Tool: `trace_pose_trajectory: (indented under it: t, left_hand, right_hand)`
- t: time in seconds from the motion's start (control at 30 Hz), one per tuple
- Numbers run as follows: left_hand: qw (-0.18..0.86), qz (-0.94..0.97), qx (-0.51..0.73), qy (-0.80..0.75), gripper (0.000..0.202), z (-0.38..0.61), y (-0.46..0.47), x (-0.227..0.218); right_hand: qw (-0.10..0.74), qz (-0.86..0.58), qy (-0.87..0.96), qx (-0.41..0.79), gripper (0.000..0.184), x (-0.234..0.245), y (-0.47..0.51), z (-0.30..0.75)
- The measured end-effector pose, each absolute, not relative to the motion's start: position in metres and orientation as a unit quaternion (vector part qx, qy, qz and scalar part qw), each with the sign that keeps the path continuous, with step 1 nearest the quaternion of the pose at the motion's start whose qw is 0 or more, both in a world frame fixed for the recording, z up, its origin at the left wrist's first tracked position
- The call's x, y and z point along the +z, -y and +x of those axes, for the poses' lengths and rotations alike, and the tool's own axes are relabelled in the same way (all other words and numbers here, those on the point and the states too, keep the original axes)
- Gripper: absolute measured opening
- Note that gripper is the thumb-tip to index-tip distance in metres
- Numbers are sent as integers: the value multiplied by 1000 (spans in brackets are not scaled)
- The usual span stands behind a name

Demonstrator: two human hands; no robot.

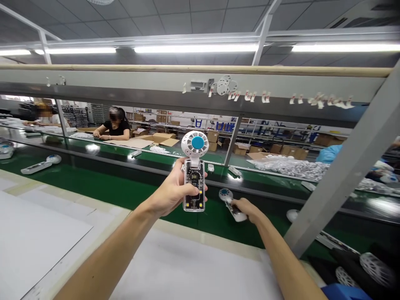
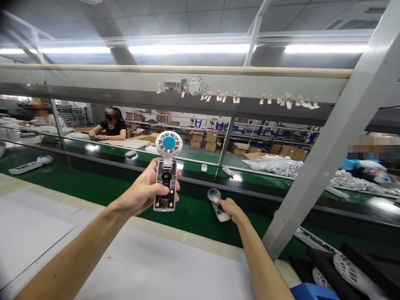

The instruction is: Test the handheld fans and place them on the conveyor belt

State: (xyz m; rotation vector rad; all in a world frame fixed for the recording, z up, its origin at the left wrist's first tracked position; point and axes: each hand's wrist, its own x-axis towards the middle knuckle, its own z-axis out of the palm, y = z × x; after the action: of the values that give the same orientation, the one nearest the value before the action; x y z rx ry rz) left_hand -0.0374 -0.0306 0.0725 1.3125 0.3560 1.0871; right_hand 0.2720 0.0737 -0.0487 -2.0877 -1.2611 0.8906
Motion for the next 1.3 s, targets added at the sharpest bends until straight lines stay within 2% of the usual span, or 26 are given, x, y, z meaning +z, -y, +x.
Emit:
trace_pose_trajectory:
  t: [0.1,0.23,0.3,0.4,0.5,0.77,0.93,1.3]
  left_hand:
    - [638,579,482,-157,67,-38,31,73]
    - [627,584,489,-166,64,-39,31,75]
    - [620,584,497,-169,64,-40,32,76]
    - [615,585,503,-165,65,-42,33,79]
    - [605,600,500,-156,64,-45,35,80]
    - [589,613,505,-147,67,-48,41,83]
    - [581,622,506,-143,68,-49,43,83]
    - [582,624,506,-125,67,-48,38,79]
  right_hand:
    - [359,-670,468,450,24,-32,-66,244]
    - [451,-552,478,512,18,3,-47,214]
    - [479,-513,490,517,30,21,-31,202]
    - [524,-448,522,502,58,44,-3,185]
    - [571,-377,548,480,72,61,25,170]
    - [594,-309,590,451,76,75,58,153]
    - [589,-317,601,438,74,74,57,155]
    - [592,-290,593,462,79,71,60,144]
